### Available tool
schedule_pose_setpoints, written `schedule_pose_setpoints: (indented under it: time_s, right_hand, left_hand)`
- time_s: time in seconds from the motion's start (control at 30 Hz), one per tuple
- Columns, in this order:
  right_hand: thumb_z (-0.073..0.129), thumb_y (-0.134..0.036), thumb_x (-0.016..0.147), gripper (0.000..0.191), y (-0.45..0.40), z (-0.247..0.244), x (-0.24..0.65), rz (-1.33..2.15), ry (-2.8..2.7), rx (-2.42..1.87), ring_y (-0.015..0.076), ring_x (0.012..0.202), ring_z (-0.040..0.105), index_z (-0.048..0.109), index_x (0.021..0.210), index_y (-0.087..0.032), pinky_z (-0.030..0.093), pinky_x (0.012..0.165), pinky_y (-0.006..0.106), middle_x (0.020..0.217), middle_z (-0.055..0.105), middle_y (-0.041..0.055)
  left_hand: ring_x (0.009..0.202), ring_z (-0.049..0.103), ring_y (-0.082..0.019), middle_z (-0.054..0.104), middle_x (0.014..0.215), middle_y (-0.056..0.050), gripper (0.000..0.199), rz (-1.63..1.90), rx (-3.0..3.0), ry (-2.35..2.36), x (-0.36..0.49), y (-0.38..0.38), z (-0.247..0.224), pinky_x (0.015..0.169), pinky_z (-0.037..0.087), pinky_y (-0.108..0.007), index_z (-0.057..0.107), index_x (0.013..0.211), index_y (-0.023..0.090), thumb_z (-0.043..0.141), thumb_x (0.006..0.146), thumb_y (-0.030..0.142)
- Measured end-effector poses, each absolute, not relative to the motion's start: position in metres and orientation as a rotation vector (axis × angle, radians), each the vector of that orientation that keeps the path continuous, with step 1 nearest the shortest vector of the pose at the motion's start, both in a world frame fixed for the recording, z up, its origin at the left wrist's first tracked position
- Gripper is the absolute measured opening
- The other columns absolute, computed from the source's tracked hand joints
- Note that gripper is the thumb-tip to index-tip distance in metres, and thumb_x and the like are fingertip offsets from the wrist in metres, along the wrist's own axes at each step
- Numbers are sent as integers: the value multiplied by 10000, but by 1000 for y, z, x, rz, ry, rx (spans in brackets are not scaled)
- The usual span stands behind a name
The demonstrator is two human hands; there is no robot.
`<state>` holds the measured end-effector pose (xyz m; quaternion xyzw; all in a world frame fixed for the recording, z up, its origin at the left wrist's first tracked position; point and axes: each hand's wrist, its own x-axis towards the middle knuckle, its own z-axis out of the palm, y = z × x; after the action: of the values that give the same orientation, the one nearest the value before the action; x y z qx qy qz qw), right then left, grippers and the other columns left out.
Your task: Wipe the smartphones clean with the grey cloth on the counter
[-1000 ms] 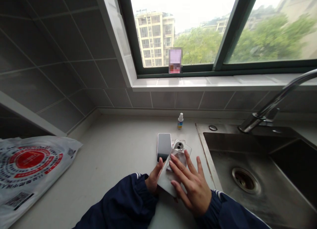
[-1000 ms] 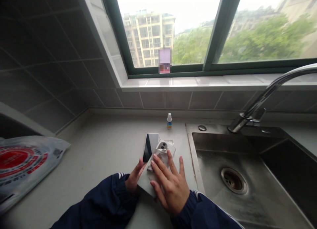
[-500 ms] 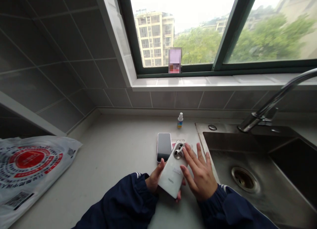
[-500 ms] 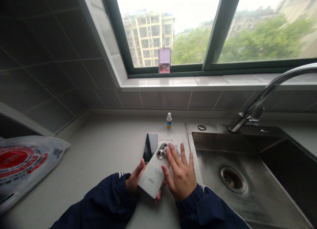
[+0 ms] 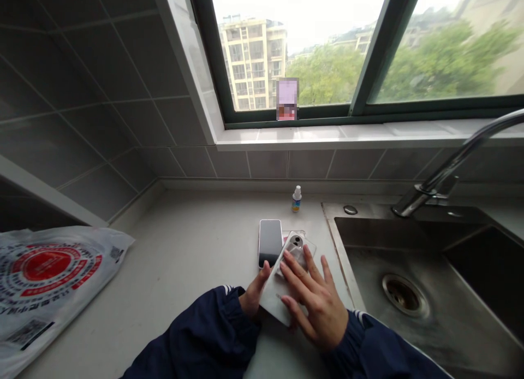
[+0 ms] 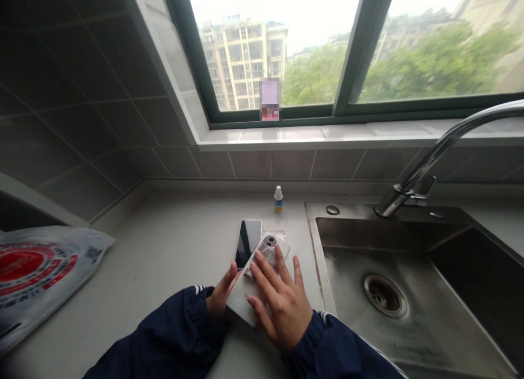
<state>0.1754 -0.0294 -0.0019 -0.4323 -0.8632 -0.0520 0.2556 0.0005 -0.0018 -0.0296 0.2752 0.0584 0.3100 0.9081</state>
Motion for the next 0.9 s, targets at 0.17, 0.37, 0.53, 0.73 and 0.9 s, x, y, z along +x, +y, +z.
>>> schedule_pose_setpoints:
  time_s: [0.17,0.37,0.53,0.73,0.9]
  right_hand:
    - [453,-271,935,572,-23,-3,182,-174,-2245,-1305,387,1436,120,307,1486,-222,182,1084,661,1520,337,36]
    - [412,-301,952,645,-17,-7,187,-223,-2085,-1538,396,1435,114,127,1529,-254,206,1023,733,1520,334,59]
    - [402,-323,959,662,-19,-8,184,-208,-2096,-1549,399,1439,83,83,1533,-242,218,1012,740,1545,275,80]
    - [393,-327,968,660,-18,-8,185,-189,-2099,-1540,392,1442,72,67,1535,-232,220,1024,726,1555,248,86]
    - [402,-331,968,672,-20,-10,185,-144,-2183,-1420,382,1440,110,61,1535,-210,216,1036,713,1540,281,90]
  left_hand:
    - [719,698,-238,688,957,-131,820,554,573,106,1,-1,-29,612,502,-321,421,1373,167,263,827,758]
    - [711,704,-268,670,992,-144,790,562,546,156,2,-3,-28,605,533,-361,528,1241,124,315,817,755]
    - [705,706,-269,672,975,-147,782,570,537,154,3,-4,-27,606,534,-357,532,1225,117,306,824,749]
    - [691,701,-273,663,971,-156,796,578,554,175,3,-4,-26,596,528,-367,538,1218,96,287,831,744]
    - [717,696,-280,671,1003,-169,831,564,530,146,1,-2,-29,624,515,-389,485,1309,111,244,834,748]
